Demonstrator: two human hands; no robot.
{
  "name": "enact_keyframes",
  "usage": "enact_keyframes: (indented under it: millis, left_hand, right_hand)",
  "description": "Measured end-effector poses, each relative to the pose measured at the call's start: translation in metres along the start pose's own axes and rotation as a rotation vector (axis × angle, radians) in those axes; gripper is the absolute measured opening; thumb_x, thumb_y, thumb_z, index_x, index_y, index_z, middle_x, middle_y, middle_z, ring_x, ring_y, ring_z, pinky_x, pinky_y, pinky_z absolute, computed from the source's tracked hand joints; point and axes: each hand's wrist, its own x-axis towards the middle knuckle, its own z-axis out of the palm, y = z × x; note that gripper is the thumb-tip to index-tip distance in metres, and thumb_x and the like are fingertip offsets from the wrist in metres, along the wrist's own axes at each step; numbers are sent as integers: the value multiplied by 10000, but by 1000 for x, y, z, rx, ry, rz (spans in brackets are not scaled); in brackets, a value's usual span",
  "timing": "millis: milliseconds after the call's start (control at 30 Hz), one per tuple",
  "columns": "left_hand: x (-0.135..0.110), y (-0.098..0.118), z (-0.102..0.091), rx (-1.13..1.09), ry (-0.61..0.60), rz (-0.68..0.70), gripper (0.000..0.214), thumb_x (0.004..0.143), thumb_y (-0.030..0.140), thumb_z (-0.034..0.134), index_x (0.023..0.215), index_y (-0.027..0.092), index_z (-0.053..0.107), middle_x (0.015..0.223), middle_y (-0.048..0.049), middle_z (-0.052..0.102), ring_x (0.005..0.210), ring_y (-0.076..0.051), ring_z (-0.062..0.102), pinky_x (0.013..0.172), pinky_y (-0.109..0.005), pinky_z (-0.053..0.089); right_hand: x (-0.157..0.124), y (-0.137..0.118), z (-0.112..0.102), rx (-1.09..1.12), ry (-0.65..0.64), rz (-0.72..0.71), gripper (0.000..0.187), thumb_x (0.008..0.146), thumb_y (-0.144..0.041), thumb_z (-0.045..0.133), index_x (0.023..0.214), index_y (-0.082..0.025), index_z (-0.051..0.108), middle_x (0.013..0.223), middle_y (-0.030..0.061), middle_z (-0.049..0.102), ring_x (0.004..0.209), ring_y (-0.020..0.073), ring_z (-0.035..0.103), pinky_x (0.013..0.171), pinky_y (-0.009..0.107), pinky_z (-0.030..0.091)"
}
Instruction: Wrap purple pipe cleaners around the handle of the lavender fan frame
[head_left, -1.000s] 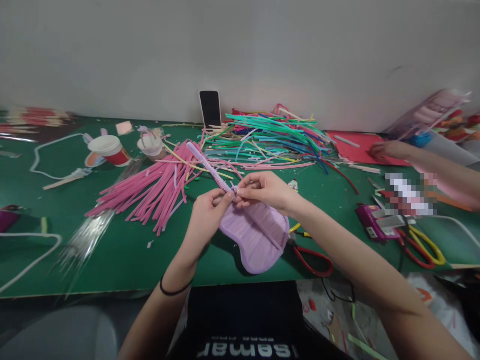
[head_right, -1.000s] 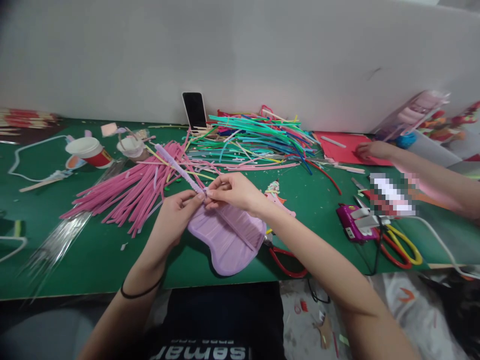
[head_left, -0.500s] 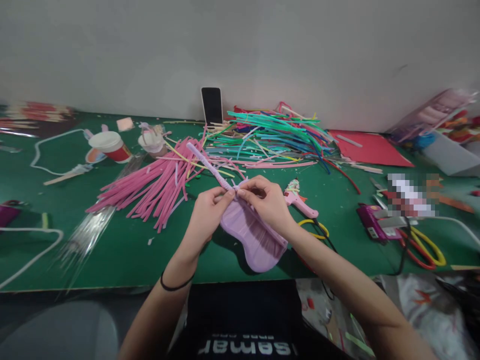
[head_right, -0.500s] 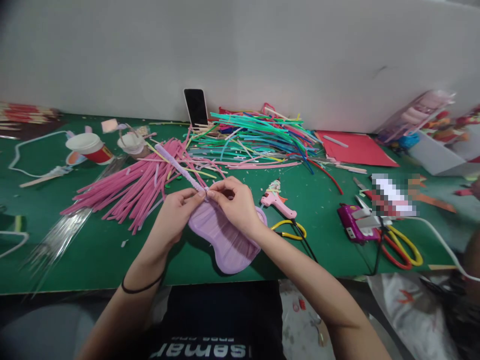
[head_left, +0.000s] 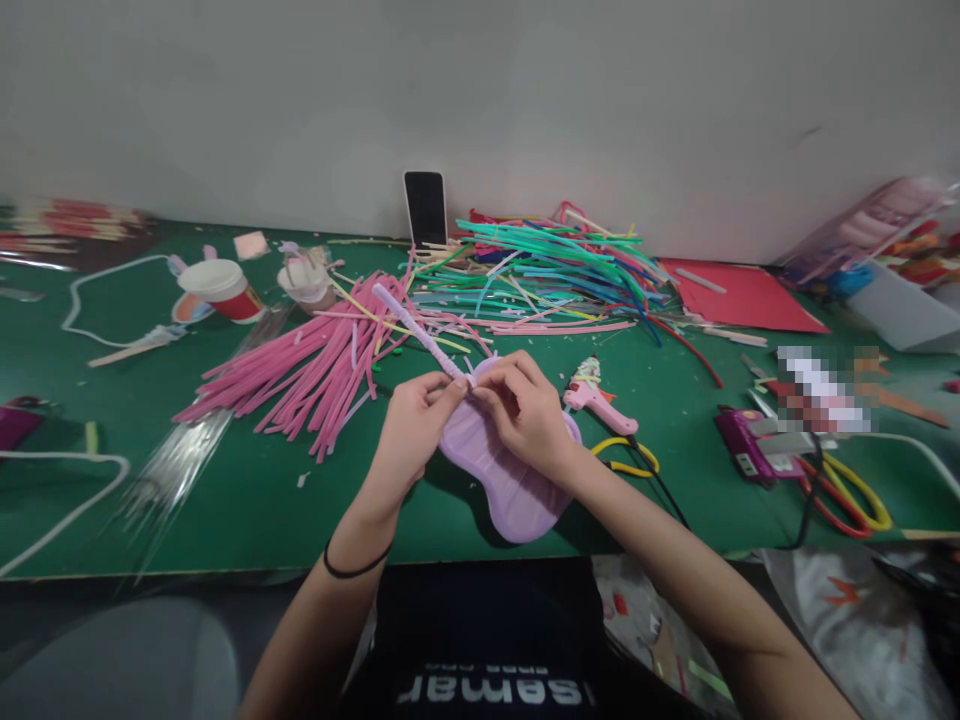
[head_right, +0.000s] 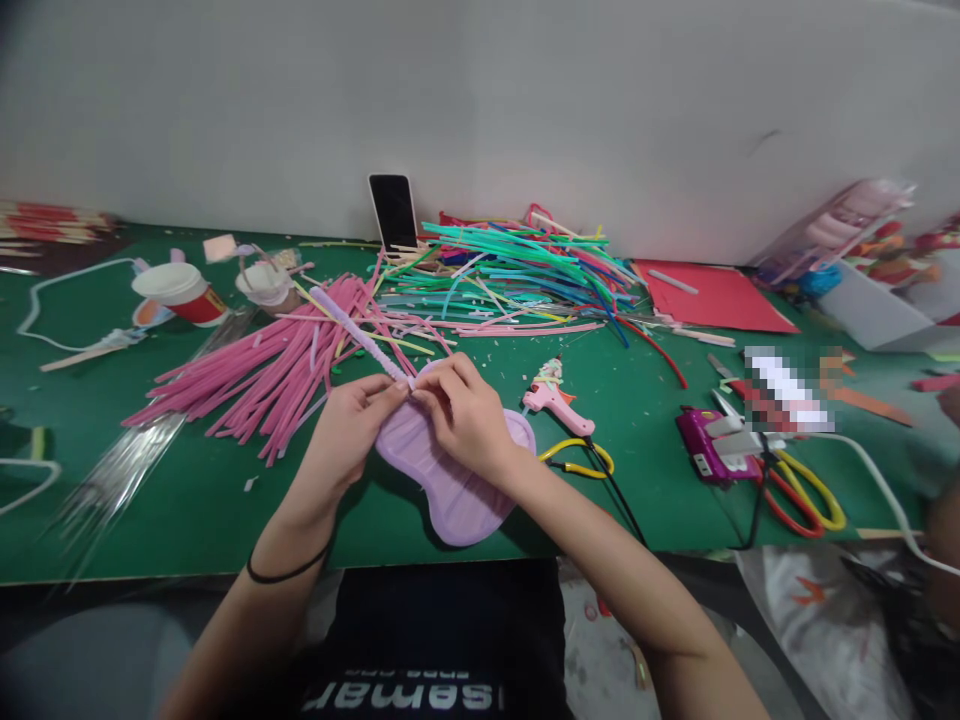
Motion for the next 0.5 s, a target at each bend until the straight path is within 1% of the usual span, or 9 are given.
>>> enact_keyframes:
  millis: [100, 167, 333, 500]
  left_hand:
    - [-1, 3, 2, -52, 33, -14, 303, 787, 447, 746, 765, 149, 700, 599, 14, 608, 536, -114, 489, 513, -222, 345]
    - [-2, 4, 2, -55, 43, -9, 313, 782, 455, 751, 767, 146, 704, 607, 10, 616, 539, -115, 497, 514, -221, 350]
    - [-1, 1, 0, 53, 51, 34, 344, 807, 491, 727, 759, 150, 706, 574, 8, 599, 529, -126, 499, 496, -227, 339]
    - [0, -2, -2, 66, 34, 27, 357, 815, 510, 716, 772, 156, 701, 584, 5, 615, 528, -133, 512, 497, -234, 347]
  right_hand:
    - [-1, 3, -2, -41, -45, -18, 85, 1002, -235, 524, 954, -212, 590, 940, 73, 609, 881, 199, 584, 777, 331, 505]
    - [-1, 3, -2, -56, -46, -14, 84, 1009, -239, 511, 960, -213, 574, 945, 76, 597, 879, 201, 579, 767, 330, 505]
    - [-2, 0, 2, -89, -48, 4, 92, 1021, -242, 482, 958, -225, 547, 963, 77, 591, 877, 202, 578, 748, 325, 497]
    - [0, -2, 3, -100, -79, 43, 109, 1026, -245, 456, 939, -223, 519, 961, 76, 575, 822, 198, 562, 699, 321, 473]
